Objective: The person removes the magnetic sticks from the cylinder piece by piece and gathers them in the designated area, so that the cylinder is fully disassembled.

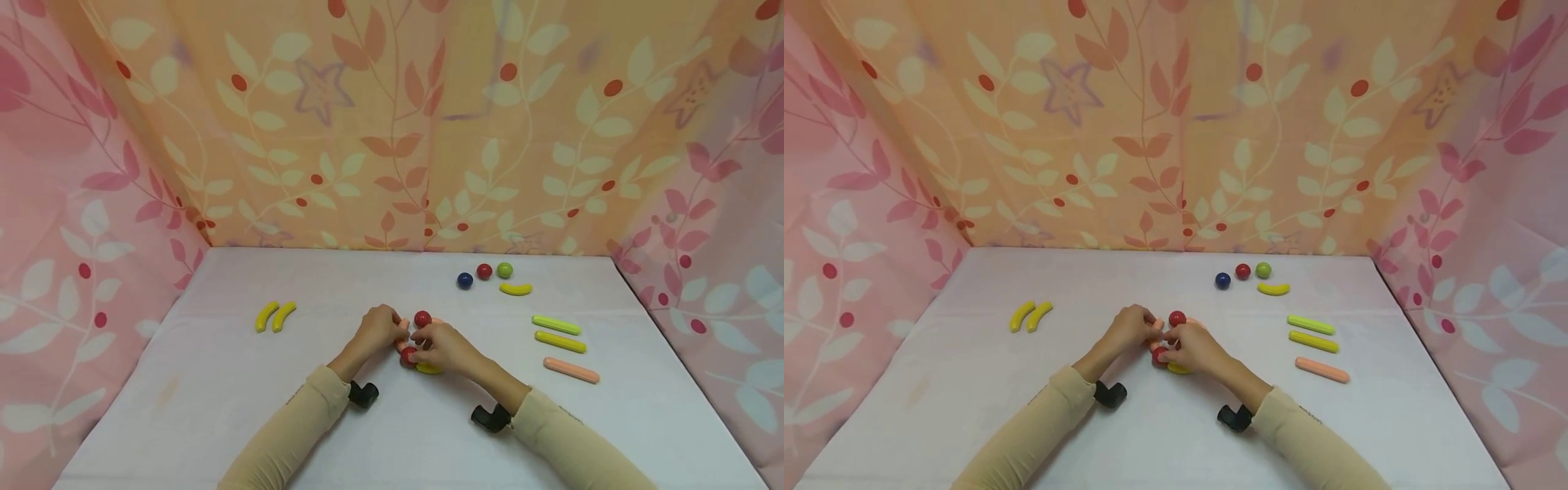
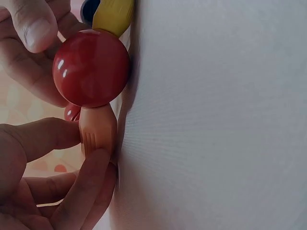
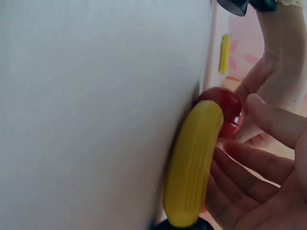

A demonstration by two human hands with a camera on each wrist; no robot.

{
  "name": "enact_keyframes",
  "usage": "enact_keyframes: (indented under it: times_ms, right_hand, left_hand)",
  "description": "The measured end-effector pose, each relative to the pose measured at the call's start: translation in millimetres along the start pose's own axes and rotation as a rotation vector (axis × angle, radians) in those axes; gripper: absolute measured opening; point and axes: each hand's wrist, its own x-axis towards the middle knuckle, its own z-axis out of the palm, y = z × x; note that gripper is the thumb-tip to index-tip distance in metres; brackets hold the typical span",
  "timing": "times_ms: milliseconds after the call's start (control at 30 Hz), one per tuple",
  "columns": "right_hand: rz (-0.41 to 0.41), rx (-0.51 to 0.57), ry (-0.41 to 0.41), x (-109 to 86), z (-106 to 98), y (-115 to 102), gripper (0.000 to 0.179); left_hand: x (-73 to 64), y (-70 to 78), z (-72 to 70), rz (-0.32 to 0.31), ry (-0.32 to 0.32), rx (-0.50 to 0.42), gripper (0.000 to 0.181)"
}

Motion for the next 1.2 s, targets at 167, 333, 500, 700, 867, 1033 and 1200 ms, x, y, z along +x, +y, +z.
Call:
enact_keyframes:
  times_ms: [167,333,500,700,867,1033,1200]
  right_hand:
    - [-0.02,-0.022,0.004,-0.1,6,0,0.021]
    - [-0.067,-0.04,0.015,0.0,9,0,0.016]
    - [-0.077,-0.029,0.008,0.1,8,1,0.015]
    - [-0.02,-0.039,-0.004,0.8,8,-1,0.021]
    - [0.027,-0.035,-0.028,-0.5,7,-2,0.025]
    - [0.044,-0.026,-0.038,-1.0,7,-3,0.026]
    - [0.044,-0.013,-0.044,-2.8,5,-4,0.03]
  left_hand:
    - [0.3,-0.2,1.7,0.018,0.006,0.006,0.021]
    - [-1.3,1.4,1.6,0.052,0.014,0.032,0.015]
    - [-1.9,3.6,2.5,0.063,0.019,0.058,0.016]
    - [-1.6,0.1,2.3,0.125,0.043,0.034,0.023]
    - [1.9,-4.4,-7.0,0.066,0.071,-0.05,0.019]
    - [8.9,-12.7,-20.9,0.027,0.088,-0.02,0.025]
    - [11.3,-30.4,-41.8,0.015,0.126,0.002,0.027]
